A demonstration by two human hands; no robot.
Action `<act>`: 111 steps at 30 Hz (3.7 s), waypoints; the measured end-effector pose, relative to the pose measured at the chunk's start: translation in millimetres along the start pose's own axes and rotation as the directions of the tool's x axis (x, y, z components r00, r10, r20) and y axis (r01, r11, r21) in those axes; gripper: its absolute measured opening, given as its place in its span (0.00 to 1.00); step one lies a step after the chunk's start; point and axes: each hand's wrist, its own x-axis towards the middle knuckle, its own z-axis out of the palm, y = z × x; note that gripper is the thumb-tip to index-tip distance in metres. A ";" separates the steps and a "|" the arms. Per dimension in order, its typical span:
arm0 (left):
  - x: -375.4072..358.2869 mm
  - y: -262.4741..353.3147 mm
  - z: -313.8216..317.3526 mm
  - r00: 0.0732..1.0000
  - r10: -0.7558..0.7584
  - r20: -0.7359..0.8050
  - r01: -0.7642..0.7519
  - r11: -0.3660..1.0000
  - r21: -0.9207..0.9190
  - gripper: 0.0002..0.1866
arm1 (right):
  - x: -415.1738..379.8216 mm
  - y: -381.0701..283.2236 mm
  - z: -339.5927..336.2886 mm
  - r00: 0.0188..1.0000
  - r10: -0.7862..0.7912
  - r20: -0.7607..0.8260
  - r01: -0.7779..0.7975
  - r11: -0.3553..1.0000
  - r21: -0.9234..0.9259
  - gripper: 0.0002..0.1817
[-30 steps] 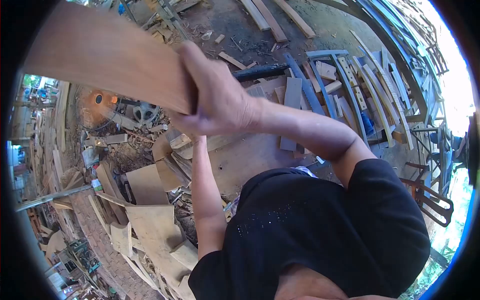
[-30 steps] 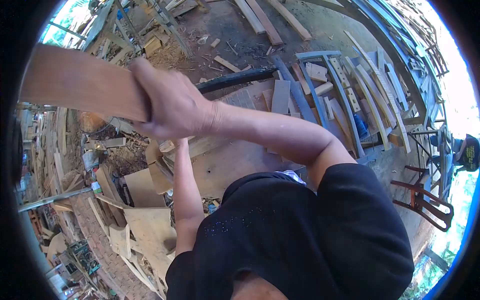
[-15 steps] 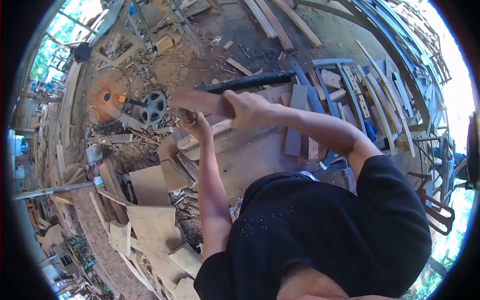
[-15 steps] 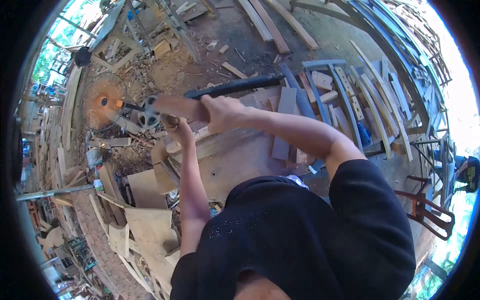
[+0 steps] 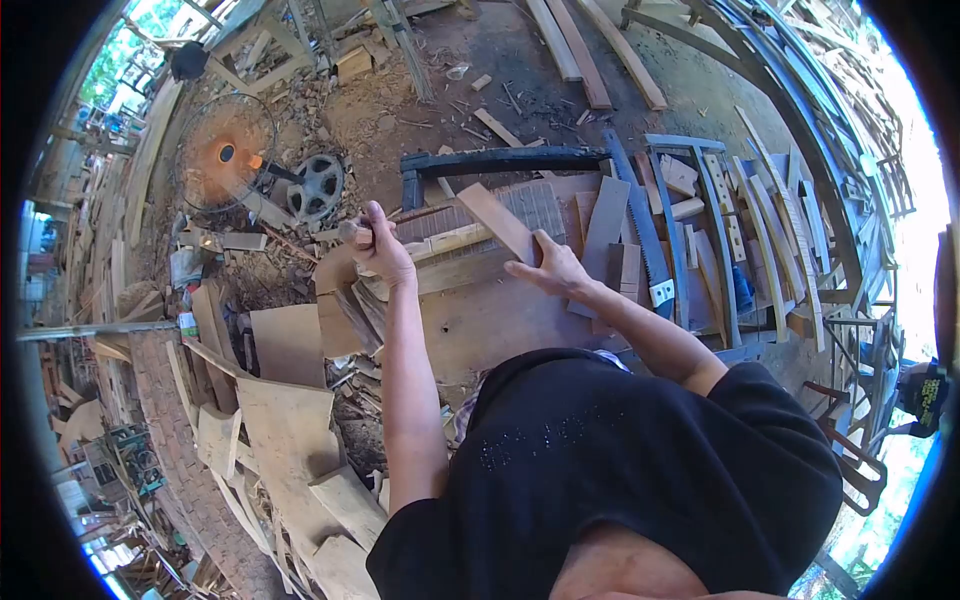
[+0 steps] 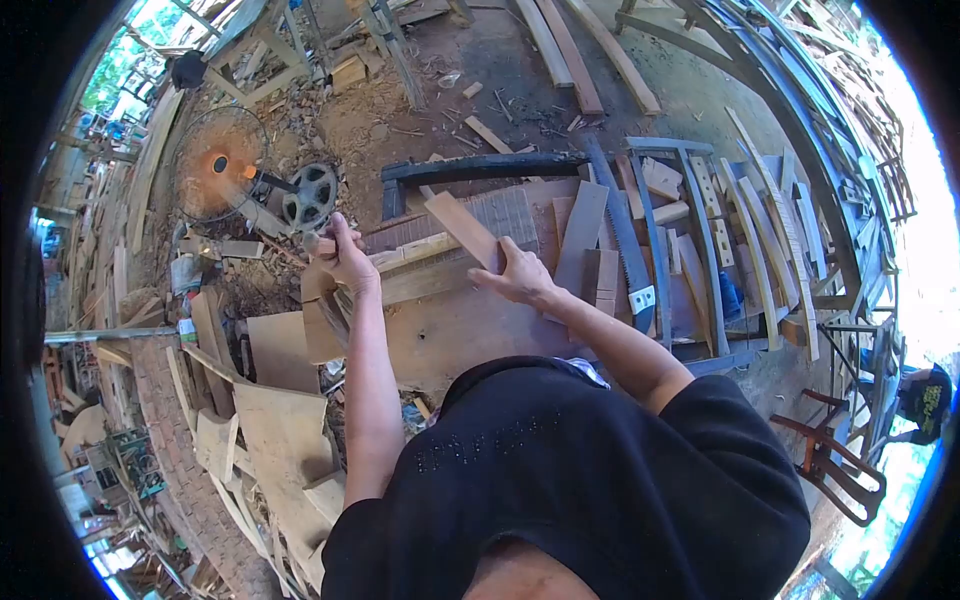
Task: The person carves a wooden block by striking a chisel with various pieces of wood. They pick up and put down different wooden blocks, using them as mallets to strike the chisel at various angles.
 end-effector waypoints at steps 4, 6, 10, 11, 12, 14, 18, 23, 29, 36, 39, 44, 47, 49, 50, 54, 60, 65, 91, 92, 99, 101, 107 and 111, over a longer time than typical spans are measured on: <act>-1.9 -12.4 -2.5 0.997 0.076 -0.029 -0.076 0.997 0.005 0.19 | -11.0 -4.1 -20.7 0.993 -0.118 -0.015 0.119 0.975 0.187 0.34; -2.1 -12.6 -3.4 0.999 0.041 -0.013 -0.041 0.999 0.018 0.18 | -18.4 -10.7 -27.7 0.963 -0.247 -0.110 0.267 0.933 0.242 0.32; -0.7 -14.3 -0.4 0.998 -0.048 0.036 0.049 0.999 -0.018 0.18 | -22.0 -14.8 -29.2 0.952 -0.274 -0.135 0.295 0.939 0.176 0.33; 0.6 -16.7 0.4 0.998 -0.050 0.039 0.051 0.999 -0.019 0.18 | -23.8 -15.7 -28.5 0.952 -0.281 -0.118 0.298 0.940 0.164 0.34; 1.7 -19.3 1.4 0.999 -0.012 0.042 0.012 1.000 -0.007 0.18 | -25.1 -17.3 -28.2 0.952 -0.288 -0.100 0.301 0.941 0.153 0.35; 3.8 -26.1 2.1 0.999 0.022 0.047 -0.022 1.000 0.008 0.18 | -28.3 -23.6 -29.1 0.953 -0.288 -0.089 0.300 0.938 0.172 0.34; 4.3 -28.8 3.4 0.999 0.028 0.032 -0.029 0.999 0.043 0.18 | -29.1 -30.3 -29.7 0.945 -0.318 -0.080 0.328 0.926 0.186 0.34; 2.4 -20.9 5.2 0.995 0.030 0.093 -0.043 0.988 0.146 0.17 | -15.5 -50.2 -37.7 0.918 -0.388 -0.089 0.397 0.907 0.142 0.33; 24.5 -43.2 16.6 0.943 0.276 0.186 -0.316 0.917 0.243 0.13 | -8.9 -207.9 -112.7 0.489 -0.703 -0.516 0.831 0.555 0.032 0.42; 29.4 -48.5 28.3 0.939 0.262 0.222 -0.338 0.823 0.456 0.10 | 60.7 -187.7 -57.9 0.907 -0.397 0.145 0.421 0.823 -0.382 0.36; 37.6 -43.6 32.0 0.938 0.228 0.259 -0.318 0.864 0.391 0.12 | 51.4 -217.6 -81.7 0.867 -0.498 0.015 0.464 0.796 -0.389 0.30; 40.3 -80.6 32.2 0.919 0.284 0.272 -0.368 0.865 0.341 0.14 | 25.9 -250.6 -87.6 0.533 -0.682 -0.500 0.760 0.646 -0.072 0.25; 20.0 -36.0 47.2 0.929 0.290 0.230 -0.350 0.889 0.295 0.15 | 63.4 -196.4 -63.9 0.722 -0.653 -0.227 0.595 0.755 -0.275 0.26; 25.0 -26.8 47.2 0.933 0.238 0.271 -0.316 0.901 0.296 0.15 | 76.6 -186.9 -69.7 0.848 -0.525 -0.066 0.448 0.779 -0.439 0.27; 25.7 -34.2 45.9 0.929 0.230 0.291 -0.322 0.888 0.327 0.15 | 71.5 -202.5 -80.6 0.845 -0.532 -0.057 0.454 0.770 -0.448 0.27; 14.5 -35.6 43.5 0.904 0.292 0.313 -0.389 0.866 0.313 0.12 | 32.5 -234.5 -93.9 0.646 -0.673 -0.361 0.682 0.721 -0.125 0.28; 19.8 -33.4 47.3 0.932 0.185 0.311 -0.295 0.887 0.355 0.10 | 66.4 -169.5 -85.0 0.882 -0.470 0.026 0.448 0.822 -0.353 0.30; 26.9 -70.5 7.7 0.981 0.123 0.150 -0.128 0.991 0.027 0.13 | 26.4 -142.9 -96.9 0.912 -0.406 -0.066 0.411 0.907 0.091 0.30; 5.3 -26.8 8.6 0.984 0.097 0.151 -0.123 0.978 0.168 0.12 | 4.3 -117.0 -71.9 0.847 -0.496 -0.193 0.508 0.861 0.016 0.35; 8.8 -30.2 10.3 0.977 0.110 0.183 -0.144 0.973 0.179 0.11 | 2.8 -143.5 -81.6 0.757 -0.588 -0.284 0.619 0.785 0.027 0.34; 34.0 -24.5 25.1 0.911 0.310 0.272 -0.409 0.763 0.501 0.07 | 28.9 -213.1 -75.3 0.485 -0.693 -0.533 0.798 0.600 -0.052 0.27; 26.7 -27.3 34.2 0.958 0.210 0.194 -0.271 0.882 0.385 0.06 | 60.7 -198.0 -52.0 0.872 -0.488 0.039 0.461 0.793 -0.398 0.27; 35.2 -63.7 25.3 0.951 0.127 0.281 -0.220 0.919 0.328 0.14 | 31.0 -260.9 -88.6 0.778 -0.607 -0.163 0.576 0.792 -0.201 0.29; 15.7 -25.7 38.2 0.982 0.101 0.162 -0.147 0.941 0.305 0.13 | 47.3 -219.0 -64.7 0.798 -0.600 -0.056 0.584 0.793 -0.173 0.29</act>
